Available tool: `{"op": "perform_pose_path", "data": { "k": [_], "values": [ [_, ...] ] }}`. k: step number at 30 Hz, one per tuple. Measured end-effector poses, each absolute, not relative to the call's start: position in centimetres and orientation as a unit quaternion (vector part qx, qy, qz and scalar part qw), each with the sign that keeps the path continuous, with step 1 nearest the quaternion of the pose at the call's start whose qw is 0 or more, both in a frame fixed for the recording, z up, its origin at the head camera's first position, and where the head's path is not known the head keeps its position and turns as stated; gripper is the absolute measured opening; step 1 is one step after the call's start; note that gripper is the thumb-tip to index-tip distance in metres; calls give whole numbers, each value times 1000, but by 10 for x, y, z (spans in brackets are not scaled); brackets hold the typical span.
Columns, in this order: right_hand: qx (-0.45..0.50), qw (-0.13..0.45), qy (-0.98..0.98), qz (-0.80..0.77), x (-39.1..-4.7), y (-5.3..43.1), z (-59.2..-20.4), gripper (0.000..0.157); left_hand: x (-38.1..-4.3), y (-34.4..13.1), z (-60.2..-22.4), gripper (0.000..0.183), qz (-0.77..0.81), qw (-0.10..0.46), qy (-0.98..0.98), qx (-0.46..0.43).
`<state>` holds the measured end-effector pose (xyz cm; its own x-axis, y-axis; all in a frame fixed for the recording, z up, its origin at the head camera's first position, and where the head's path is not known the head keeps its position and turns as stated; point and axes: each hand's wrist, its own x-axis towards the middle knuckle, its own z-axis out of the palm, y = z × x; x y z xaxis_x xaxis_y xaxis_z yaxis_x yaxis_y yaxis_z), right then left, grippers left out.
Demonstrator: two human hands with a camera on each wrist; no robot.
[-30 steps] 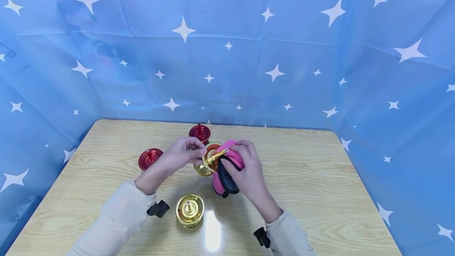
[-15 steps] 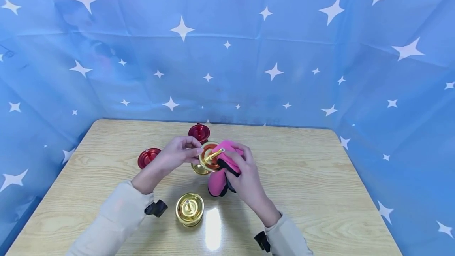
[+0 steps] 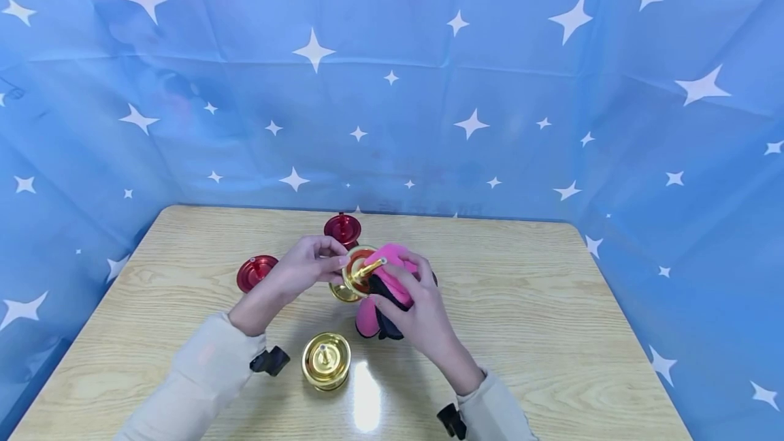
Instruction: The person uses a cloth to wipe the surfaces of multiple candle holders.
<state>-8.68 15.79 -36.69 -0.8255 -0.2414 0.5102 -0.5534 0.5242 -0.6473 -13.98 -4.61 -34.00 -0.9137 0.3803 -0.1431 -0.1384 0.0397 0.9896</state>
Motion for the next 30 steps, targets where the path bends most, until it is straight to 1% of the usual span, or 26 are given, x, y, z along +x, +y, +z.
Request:
{"op": "perform_pose_path", "data": {
  "k": [3, 7, 13, 19, 21, 24, 27, 30],
  "values": [
    [219, 167, -843, 461, -86, 158, -366, 30, -140, -46, -341, 12, 687, 189, 696, 87],
    [232, 203, -829, 467, -88, 156, -366, 23, -140, -46, -342, 12, 686, 187, 697, 90],
    [250, 232, -825, 451, -93, 157, -365, 24, -139, -47, -343, 8, 684, 192, 693, 120],
    [278, 231, -843, 397, -102, 159, -355, 30, -141, -48, -341, 3, 659, 196, 704, 176],
    [286, 233, -847, 381, -104, 159, -353, 32, -141, -48, -340, 4, 656, 197, 708, 173],
    [281, 242, -849, 376, -105, 157, -353, 30, -141, -46, -339, 4, 660, 194, 713, 136],
    [251, 255, -849, 389, -102, 153, -356, 25, -140, -45, -340, 6, 672, 184, 712, 88],
    [206, 263, -849, 410, -94, 145, -359, 24, -140, -43, -341, 6, 687, 162, 707, 53]
  ]
}}
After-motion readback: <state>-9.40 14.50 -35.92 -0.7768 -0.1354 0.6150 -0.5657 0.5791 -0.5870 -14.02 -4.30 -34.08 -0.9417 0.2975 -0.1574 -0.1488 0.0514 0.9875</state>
